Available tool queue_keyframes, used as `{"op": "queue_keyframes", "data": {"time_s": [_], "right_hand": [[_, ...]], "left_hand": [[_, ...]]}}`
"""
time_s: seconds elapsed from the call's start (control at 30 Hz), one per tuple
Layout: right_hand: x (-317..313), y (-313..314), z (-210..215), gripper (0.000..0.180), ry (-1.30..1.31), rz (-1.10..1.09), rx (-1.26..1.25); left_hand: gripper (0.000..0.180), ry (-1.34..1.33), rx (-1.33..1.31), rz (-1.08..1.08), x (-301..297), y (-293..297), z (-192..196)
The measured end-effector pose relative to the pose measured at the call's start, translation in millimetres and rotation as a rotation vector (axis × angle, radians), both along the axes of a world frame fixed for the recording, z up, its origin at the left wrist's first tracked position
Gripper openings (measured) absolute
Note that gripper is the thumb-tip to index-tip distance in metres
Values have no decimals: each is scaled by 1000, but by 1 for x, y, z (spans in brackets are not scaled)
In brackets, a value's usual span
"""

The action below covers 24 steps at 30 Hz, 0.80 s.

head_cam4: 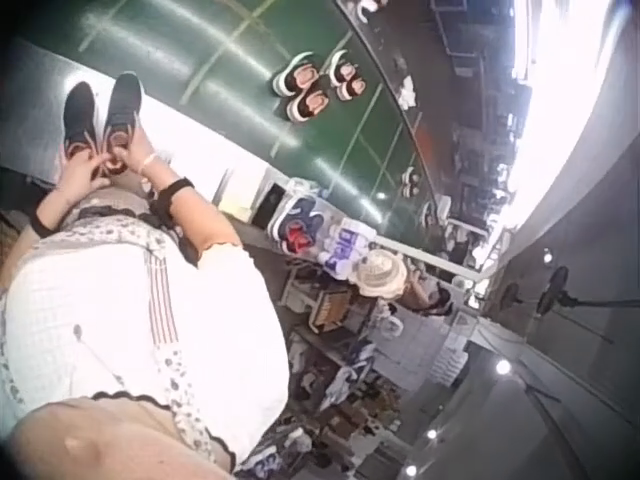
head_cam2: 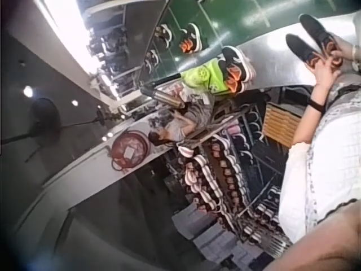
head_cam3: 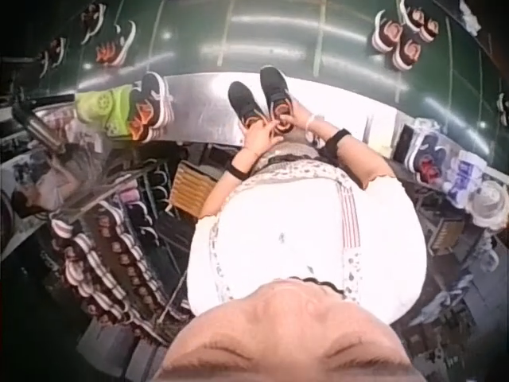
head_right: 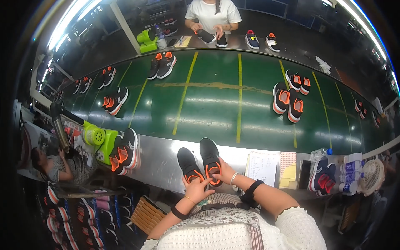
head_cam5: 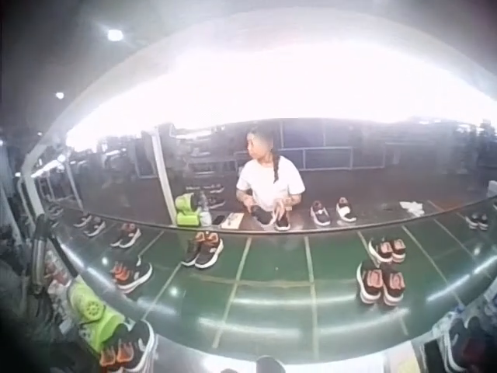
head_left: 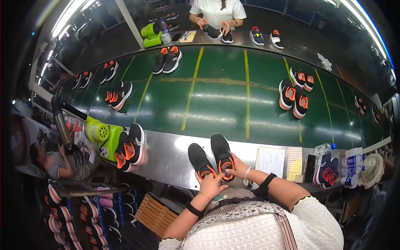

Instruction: The recorder is inspecting and sorting shoes on a production line, checking their quality and placing them on racks.

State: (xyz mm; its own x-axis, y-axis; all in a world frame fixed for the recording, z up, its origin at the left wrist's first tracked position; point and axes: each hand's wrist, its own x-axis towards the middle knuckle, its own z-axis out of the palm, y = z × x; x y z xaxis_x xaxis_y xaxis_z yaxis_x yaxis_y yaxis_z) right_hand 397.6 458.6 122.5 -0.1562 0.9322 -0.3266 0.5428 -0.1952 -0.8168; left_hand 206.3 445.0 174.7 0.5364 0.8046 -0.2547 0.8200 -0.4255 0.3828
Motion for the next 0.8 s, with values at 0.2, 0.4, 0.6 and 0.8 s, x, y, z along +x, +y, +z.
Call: {"op": "queue_keyframes", "data": {"time_s": [0.2,0.4,0.6,0.8], "right_hand": [[-1,-6,-11,74,77,21,24],[-1,-11,-29,74,38,-34,-11],[-3,-11,-20,76,-54,-44,-26],[-1,-10,-18,76,-41,-81,-86]], "left_hand": [[23,-593,-174,370,-51,-4,-18],[59,-519,-96,682,-60,-7,-68],[81,-592,-303,675,-55,2,-100],[78,-562,-299,663,-54,4,-99]]}}
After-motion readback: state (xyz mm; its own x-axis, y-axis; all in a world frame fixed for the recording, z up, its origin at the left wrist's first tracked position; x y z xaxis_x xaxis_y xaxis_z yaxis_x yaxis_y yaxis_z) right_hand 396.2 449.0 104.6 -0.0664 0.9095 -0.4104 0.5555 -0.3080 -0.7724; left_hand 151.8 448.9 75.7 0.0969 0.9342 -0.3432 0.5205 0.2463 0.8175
